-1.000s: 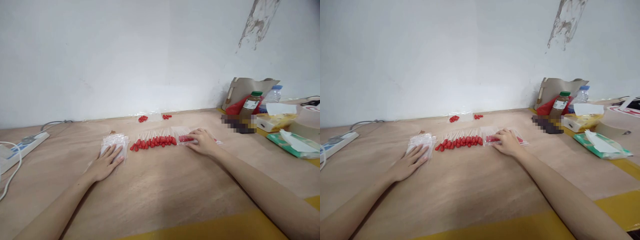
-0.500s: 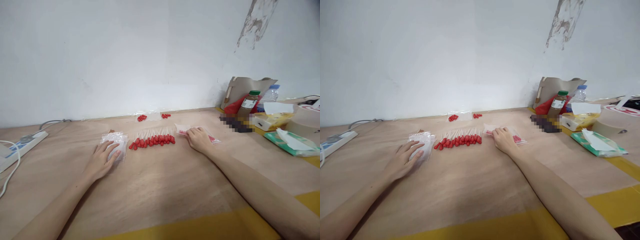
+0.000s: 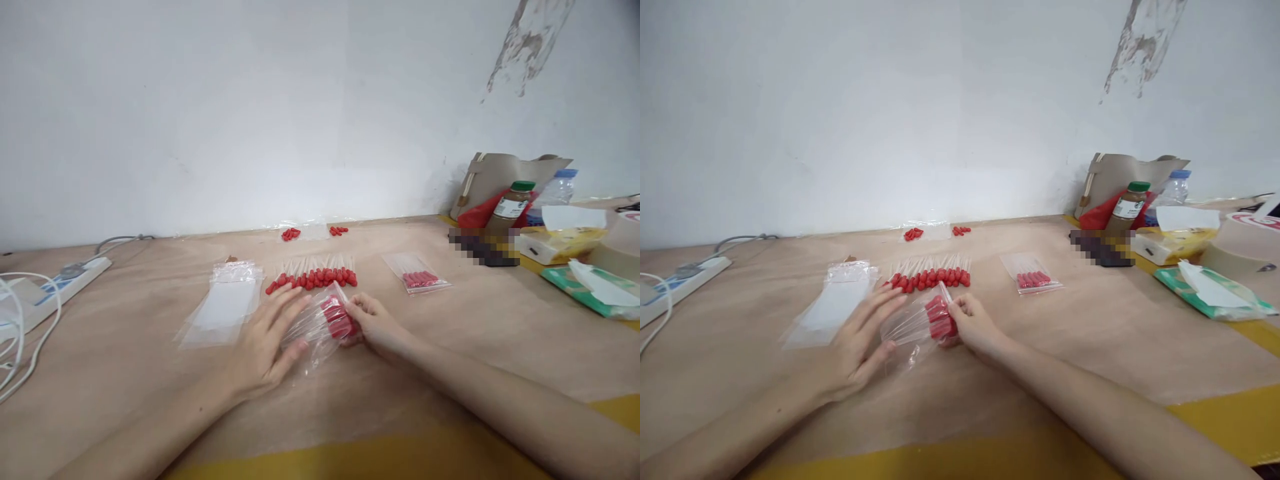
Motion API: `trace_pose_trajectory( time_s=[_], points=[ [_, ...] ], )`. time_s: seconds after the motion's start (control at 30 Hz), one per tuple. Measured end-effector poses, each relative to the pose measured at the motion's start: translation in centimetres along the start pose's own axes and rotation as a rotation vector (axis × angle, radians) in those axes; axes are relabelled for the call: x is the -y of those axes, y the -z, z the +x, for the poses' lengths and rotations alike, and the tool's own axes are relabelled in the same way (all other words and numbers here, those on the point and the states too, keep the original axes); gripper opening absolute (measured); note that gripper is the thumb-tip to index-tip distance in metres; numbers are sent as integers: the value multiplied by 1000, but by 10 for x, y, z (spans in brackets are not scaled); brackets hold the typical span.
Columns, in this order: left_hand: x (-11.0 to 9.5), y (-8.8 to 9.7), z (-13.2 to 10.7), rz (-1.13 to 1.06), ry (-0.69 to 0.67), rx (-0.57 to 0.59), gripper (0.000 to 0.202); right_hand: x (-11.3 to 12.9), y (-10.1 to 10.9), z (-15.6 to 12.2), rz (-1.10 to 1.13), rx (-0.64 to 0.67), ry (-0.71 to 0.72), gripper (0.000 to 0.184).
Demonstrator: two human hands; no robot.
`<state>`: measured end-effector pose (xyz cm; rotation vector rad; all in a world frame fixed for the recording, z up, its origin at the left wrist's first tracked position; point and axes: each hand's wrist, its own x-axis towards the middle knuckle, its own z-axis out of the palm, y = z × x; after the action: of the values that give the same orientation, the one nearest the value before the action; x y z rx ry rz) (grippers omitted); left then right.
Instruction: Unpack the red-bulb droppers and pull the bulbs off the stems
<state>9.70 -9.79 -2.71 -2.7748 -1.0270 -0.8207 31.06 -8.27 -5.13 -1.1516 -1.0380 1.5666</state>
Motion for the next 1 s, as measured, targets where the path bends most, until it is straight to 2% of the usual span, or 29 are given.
trace_pose_trajectory(
  time_s=[0.1, 0.17, 0.27, 0.4, 0.5, 0.6, 0.67, 0.73, 0.83, 1.0],
  points=[
    [-6, -10, 4, -64, 25, 246, 61, -2, -6, -2, 62, 71, -95, 18],
    [-2, -18, 7, -113, 23, 342, 64, 1, -2, -1, 22, 116, -117, 22],
    [10, -24, 10, -165, -10, 409, 62, 7, 7, 1, -41, 146, -168, 19],
    [19, -18, 13, -205, -70, 456, 59, 9, 14, 5, -39, 161, -274, 12],
    [16, -17, 19, -254, -49, 363, 48, 8, 13, 6, -24, 141, -273, 15],
    [12, -23, 30, -286, -7, 140, 31, 7, 9, 5, -9, 148, -213, 25],
    [12, -30, 37, -268, -73, 26, 28, 6, 7, 5, -18, 163, -188, 30],
    [15, -34, 43, -214, -195, -8, 28, 5, 6, 4, -32, 169, -172, 35],
    [19, -37, 47, -117, -345, 3, 27, 4, 6, 4, -56, 164, -150, 39],
    [19, -40, 47, -74, -429, -58, 19, 3, 7, 4, -109, 174, -141, 41]
  ],
)
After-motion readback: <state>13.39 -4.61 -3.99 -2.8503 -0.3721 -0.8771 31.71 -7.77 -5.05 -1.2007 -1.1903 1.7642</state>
